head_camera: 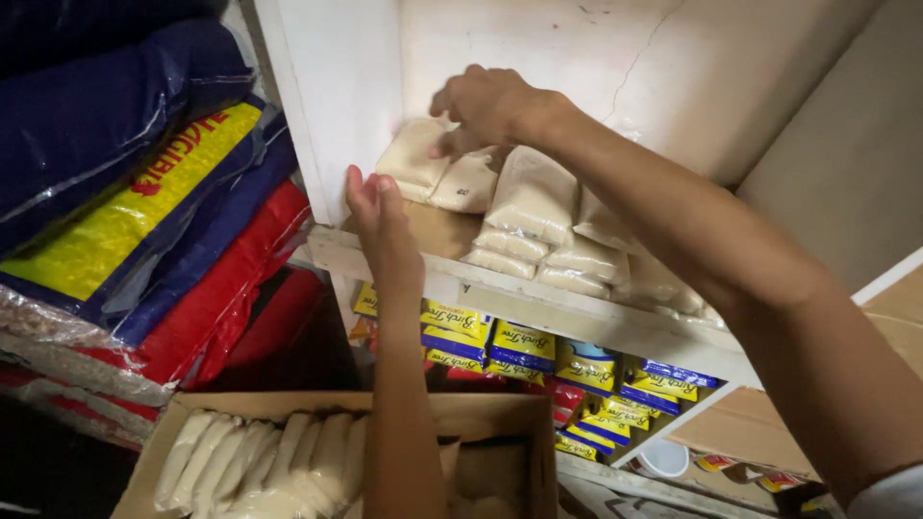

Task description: The person takes individually wrapped packages from a cardboard box and places them onto a shelf. They arrange the packages in neat rows, stacking them horizontally and vertically to fill the available space on the shelf.

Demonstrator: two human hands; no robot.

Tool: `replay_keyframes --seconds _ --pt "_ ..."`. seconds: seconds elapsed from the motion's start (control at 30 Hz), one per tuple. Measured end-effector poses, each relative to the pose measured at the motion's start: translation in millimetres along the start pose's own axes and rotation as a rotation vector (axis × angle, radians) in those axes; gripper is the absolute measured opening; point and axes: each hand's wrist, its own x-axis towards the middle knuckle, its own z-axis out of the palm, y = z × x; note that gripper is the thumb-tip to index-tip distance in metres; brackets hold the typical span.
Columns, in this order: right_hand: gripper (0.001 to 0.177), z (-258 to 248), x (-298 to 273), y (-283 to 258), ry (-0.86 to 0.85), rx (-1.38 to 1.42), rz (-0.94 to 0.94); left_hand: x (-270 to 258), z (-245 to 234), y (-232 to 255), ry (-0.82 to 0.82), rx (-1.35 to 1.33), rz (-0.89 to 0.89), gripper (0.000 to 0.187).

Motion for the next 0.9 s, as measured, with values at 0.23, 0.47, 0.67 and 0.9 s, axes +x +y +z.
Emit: replay_keyframes --seconds 0.23,0.47,0.67,0.9 --pt "0.055 -4.5 -57.2 -49.4 0.276 0.127 -0.234 -25.2 -12.8 18.7 -0.204 -0.442 -0.049 0.057" --pt "0.041 37.6 -107.5 -69.8 0.412 0.396 -0.51 -88.0 -64.4 16.7 -0.352 -0.634 -0.035 0.051" --pt "0.033 88.7 -137.1 -88.6 0.446 0.591 -0.721 -134.9 -108.4 -9.5 -0.232 -0.532 -0.219 0.038" --pt "0.018 159.8 -162.1 -101.1 0.486 0.7 -0.808 -167.4 -142.4 7.7 -0.076 0.008 -0.35 0.034"
